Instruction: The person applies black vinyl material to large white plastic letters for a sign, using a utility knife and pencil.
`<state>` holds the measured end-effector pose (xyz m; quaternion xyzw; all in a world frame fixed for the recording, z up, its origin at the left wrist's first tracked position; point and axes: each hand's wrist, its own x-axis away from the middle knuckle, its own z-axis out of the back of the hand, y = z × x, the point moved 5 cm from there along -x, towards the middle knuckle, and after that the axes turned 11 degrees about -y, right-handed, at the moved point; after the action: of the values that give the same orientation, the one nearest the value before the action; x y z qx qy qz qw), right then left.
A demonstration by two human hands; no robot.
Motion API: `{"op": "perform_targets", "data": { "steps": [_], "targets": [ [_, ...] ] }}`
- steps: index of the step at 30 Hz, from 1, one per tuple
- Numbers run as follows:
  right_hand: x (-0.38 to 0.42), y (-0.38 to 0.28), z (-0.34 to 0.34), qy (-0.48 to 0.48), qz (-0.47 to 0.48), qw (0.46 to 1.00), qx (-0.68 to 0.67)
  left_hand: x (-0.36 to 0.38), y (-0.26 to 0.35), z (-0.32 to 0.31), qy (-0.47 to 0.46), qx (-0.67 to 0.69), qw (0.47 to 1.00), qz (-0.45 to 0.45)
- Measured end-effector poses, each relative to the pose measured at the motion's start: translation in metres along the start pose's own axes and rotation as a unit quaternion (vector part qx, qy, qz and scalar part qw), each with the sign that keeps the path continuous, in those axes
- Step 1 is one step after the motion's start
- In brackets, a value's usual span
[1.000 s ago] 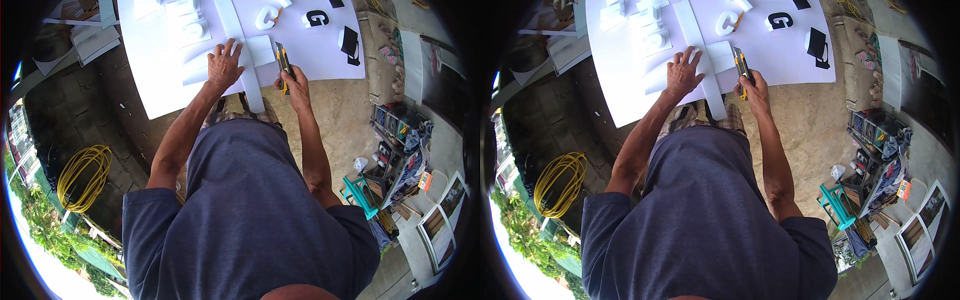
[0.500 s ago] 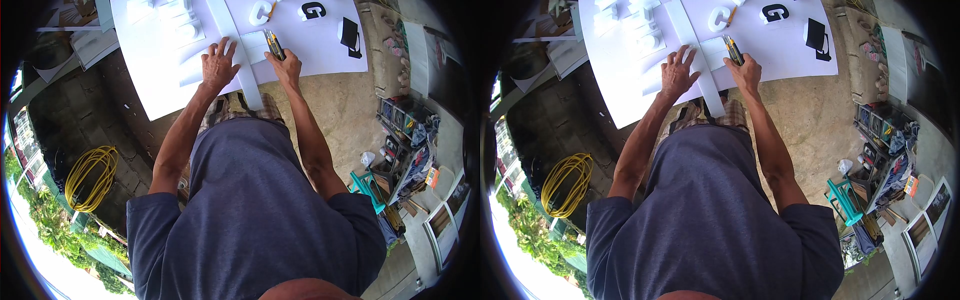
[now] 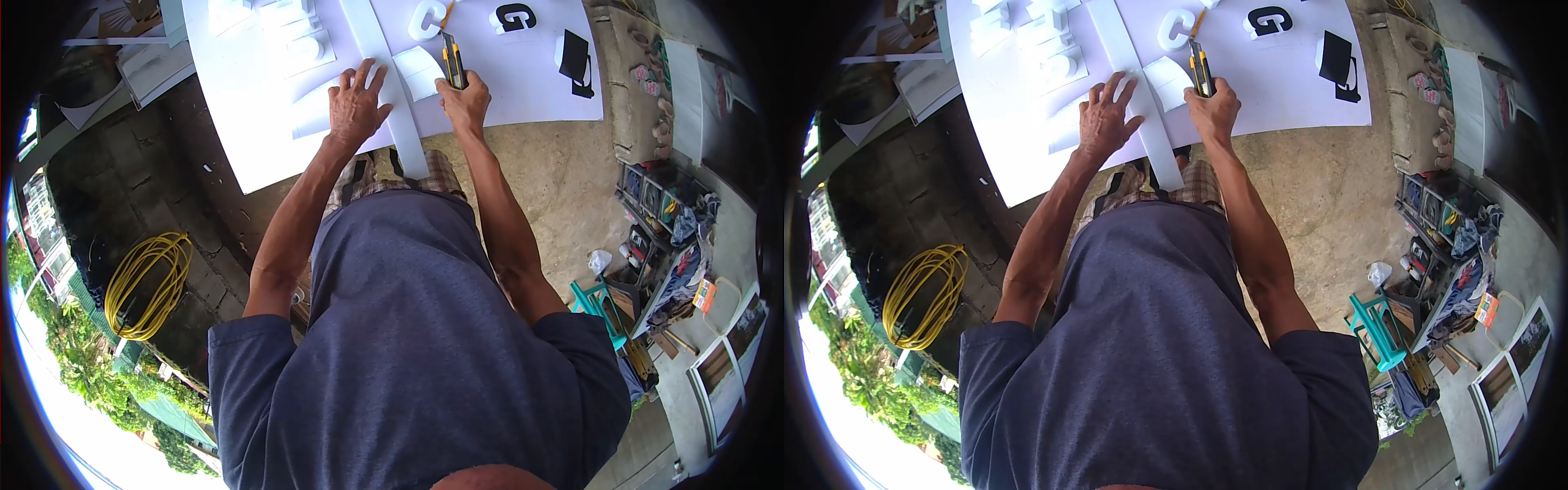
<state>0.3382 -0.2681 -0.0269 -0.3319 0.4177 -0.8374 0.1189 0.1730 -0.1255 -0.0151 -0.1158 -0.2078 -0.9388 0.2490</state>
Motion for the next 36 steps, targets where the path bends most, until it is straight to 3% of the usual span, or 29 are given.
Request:
{"op": "perform_targets", "data": {
  "steps": [13,20,36],
  "targets": [
    [-0.007,-0.005,0.006,-0.028,0.002,0.997,-0.074,-0.001,0.003,0.004,-0.034,0.013,0.999,0.013],
    [-0.002,-0.015,0.007,-0.019,0.02,0.999,-0.045,-0.001,0.003,0.003,-0.019,0.016,1.0,0.009],
    [-0.006,-0.011,0.014,-0.032,0.011,0.992,-0.121,0.0,0.01,-0.001,0.014,0.001,0.999,0.034]
  ]
}}
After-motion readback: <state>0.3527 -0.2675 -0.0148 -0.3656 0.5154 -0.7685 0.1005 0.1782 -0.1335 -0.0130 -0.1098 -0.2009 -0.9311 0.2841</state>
